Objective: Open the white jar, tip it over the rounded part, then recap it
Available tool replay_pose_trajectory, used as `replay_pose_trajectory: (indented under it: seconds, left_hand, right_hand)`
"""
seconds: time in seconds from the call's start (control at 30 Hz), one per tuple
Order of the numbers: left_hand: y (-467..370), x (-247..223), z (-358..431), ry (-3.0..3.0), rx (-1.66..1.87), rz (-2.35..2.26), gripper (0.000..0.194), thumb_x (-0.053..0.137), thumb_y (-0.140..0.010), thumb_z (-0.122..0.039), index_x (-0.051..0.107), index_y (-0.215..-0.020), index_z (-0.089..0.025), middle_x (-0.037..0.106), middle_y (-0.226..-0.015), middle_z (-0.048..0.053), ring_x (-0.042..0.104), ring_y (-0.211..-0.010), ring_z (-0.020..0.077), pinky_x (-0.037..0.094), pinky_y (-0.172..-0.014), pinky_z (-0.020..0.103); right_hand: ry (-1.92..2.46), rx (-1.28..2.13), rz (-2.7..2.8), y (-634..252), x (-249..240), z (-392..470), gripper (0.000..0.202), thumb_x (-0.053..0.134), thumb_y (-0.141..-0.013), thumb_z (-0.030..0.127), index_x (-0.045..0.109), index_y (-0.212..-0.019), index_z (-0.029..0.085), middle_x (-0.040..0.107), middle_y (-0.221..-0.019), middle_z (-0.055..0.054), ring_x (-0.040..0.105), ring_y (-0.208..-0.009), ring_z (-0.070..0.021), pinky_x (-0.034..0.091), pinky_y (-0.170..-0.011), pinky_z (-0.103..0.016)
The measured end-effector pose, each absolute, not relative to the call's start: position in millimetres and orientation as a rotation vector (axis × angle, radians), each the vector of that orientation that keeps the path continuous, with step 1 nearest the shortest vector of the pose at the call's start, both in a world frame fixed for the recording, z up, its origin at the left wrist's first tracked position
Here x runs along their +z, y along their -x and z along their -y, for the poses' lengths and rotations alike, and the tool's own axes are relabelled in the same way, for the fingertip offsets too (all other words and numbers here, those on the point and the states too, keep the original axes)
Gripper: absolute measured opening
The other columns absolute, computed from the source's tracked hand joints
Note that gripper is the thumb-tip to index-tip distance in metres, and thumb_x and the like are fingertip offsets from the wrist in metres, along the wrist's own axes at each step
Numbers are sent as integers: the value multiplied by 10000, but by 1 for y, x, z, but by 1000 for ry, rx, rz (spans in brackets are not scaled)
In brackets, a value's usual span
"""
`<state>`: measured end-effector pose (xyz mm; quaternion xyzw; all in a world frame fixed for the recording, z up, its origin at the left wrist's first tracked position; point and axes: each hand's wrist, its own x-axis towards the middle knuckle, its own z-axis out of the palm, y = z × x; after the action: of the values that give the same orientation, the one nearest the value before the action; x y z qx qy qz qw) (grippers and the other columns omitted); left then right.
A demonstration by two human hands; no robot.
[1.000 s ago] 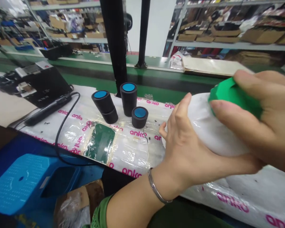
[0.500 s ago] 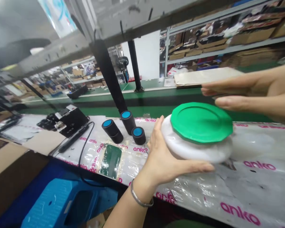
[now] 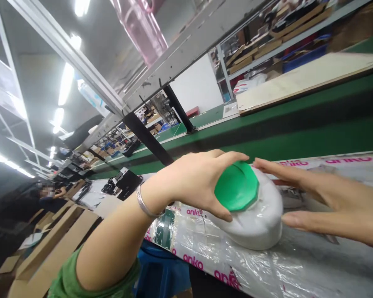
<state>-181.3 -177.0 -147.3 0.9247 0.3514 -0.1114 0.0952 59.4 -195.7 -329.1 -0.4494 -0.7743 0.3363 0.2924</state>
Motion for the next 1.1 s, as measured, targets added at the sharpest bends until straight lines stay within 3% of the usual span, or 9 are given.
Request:
replay_pose_trajectory:
  seconds: [0.17, 0.33, 0.67, 1.1]
  left_hand:
    - [173, -130, 182, -2645, -314, -1353, 1064, 747, -616, -695, 361, -1498, -242, 648, -1306, 113, 637, -1160, 340, 503, -993, 462]
    - [175, -112, 186, -2472, -291, -1480, 1086, 751, -598, -746, 369, -1492, -264, 612, -1362, 104, 603, -1230, 310, 520, -980, 412]
    - [157, -133, 182, -2577, -549, -1573, 1116, 660, -572, -856, 444, -1460, -214, 668, -1281, 127, 650, -1139, 352, 503, -962, 442]
    - [151, -129, 182, -2517, -658, -1660, 1102, 608, -555, -910, 501, -1404, -216, 715, -1142, 124, 689, -1017, 351, 532, -809, 399]
  right_hand:
    - [1099, 810, 2164, -53, -332, 193, 955, 570, -800, 794, 99, -1573, 488, 270, -1537, 76, 405, -1371, -237, 435, -1061, -395]
    - [1076, 797, 2132, -53, -338, 192, 943, 570, -804, 783, 95, -1566, 493, 324, -1513, 66, 450, -1335, -234, 460, -1026, -383]
    - [1031, 741, 2058, -48, -354, 188, 862, 541, -825, 788, 111, -1535, 554, 284, -1526, 109, 479, -1311, -199, 475, -1006, -334]
    - [1064, 809, 2038, -35, -352, 189, 1020, 507, -790, 853, 133, -1607, 370, 318, -1515, -18, 441, -1335, -292, 407, -1098, -477]
